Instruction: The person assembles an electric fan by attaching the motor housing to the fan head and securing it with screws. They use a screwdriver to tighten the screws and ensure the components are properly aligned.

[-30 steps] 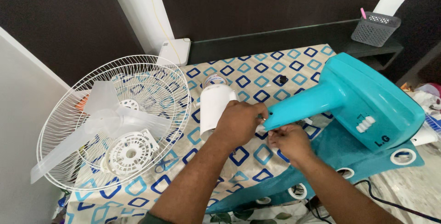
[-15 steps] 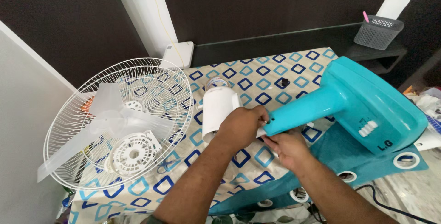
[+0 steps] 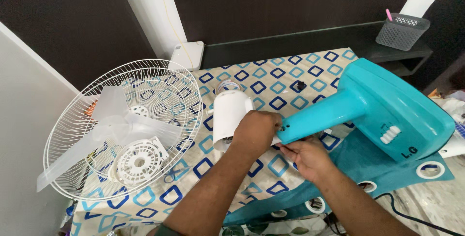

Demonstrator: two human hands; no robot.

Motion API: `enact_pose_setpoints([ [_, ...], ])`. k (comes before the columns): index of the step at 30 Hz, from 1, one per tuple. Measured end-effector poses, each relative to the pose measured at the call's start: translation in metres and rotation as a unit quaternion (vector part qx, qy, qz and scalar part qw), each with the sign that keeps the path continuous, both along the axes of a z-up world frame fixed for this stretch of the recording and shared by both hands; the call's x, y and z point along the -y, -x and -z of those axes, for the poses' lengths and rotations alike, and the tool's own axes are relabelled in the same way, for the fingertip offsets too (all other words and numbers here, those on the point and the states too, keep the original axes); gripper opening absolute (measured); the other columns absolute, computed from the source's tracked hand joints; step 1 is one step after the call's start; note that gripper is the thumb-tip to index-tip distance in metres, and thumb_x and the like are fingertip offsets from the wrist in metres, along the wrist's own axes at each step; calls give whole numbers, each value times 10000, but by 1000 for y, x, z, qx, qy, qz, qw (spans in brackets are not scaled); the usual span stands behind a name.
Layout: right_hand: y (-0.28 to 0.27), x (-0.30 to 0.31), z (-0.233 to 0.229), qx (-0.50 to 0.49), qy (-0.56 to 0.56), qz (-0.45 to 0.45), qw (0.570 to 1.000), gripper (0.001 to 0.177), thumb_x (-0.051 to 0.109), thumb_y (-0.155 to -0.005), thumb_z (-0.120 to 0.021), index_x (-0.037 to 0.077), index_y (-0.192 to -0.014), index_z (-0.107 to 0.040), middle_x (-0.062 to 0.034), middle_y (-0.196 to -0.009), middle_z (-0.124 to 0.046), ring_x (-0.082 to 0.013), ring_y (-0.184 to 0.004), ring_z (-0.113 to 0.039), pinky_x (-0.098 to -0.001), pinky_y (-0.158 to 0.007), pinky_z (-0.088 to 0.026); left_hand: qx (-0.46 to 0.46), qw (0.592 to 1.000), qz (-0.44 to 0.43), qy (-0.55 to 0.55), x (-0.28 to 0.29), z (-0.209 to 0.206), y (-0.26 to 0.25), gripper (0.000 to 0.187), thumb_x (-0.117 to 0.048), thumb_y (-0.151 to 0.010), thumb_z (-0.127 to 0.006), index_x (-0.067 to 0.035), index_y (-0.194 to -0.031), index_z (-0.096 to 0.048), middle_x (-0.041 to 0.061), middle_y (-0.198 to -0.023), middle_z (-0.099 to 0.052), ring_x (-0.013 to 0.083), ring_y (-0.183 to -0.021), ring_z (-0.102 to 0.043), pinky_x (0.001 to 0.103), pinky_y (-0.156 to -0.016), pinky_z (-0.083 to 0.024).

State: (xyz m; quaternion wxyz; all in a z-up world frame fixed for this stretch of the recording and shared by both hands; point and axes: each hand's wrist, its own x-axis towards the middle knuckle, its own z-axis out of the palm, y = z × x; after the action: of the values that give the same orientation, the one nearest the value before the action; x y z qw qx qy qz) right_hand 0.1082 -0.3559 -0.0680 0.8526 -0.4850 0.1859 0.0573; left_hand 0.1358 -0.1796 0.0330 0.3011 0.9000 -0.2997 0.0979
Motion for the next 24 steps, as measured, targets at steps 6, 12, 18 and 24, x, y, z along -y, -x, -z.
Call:
enact_pose_setpoints([
  [6, -1, -1, 0, 5, -1, 5, 1000, 333, -53, -877, -664, 33, -1192, -597, -112, -1123, -680, -242, -956, -707, -331, -806, -592, 55, 998, 22, -7, -1, 5, -1, 54, -119, -839, -715, -97, -857, -761, 100, -877, -757, 295, -851, -707, 414, -859, -526],
  [12, 2, -1, -4, 7, 1, 5, 1000, 359, -56, -880, -640, 67, -1212, -581, -104, -1145, -673, -236, -956, -698, -330, -804, -585, 60, 998, 11, -25, 5, 5, 2, 47, -143, -832, -729, -120, -836, -770, 54, -881, -754, 252, -922, -676, 409, -963, -438],
  [18, 3, -1, -7, 14, 8, -18, 1000, 342, -39, -891, -661, 9, -1223, -596, -121, -1149, -688, -230, -962, -705, -323, -806, -588, 84, 995, -6, -60, 2, 9, 8, 76, -137, -799, -733, -163, -833, -796, 22, -919, -743, 243, -982, -652, 393, -962, -437],
  [24, 4, 2, 0, 19, 2, -13, 1000, 361, -30, -902, -650, 35, -1248, -570, -115, -1154, -676, -234, -990, -691, -331, -827, -579, 150, 981, -6, -125, -1, 9, 17, 95, -190, -819, -737, -168, -885, -801, 25, -960, -724, 235, -1032, -626, 406, -1003, -425],
])
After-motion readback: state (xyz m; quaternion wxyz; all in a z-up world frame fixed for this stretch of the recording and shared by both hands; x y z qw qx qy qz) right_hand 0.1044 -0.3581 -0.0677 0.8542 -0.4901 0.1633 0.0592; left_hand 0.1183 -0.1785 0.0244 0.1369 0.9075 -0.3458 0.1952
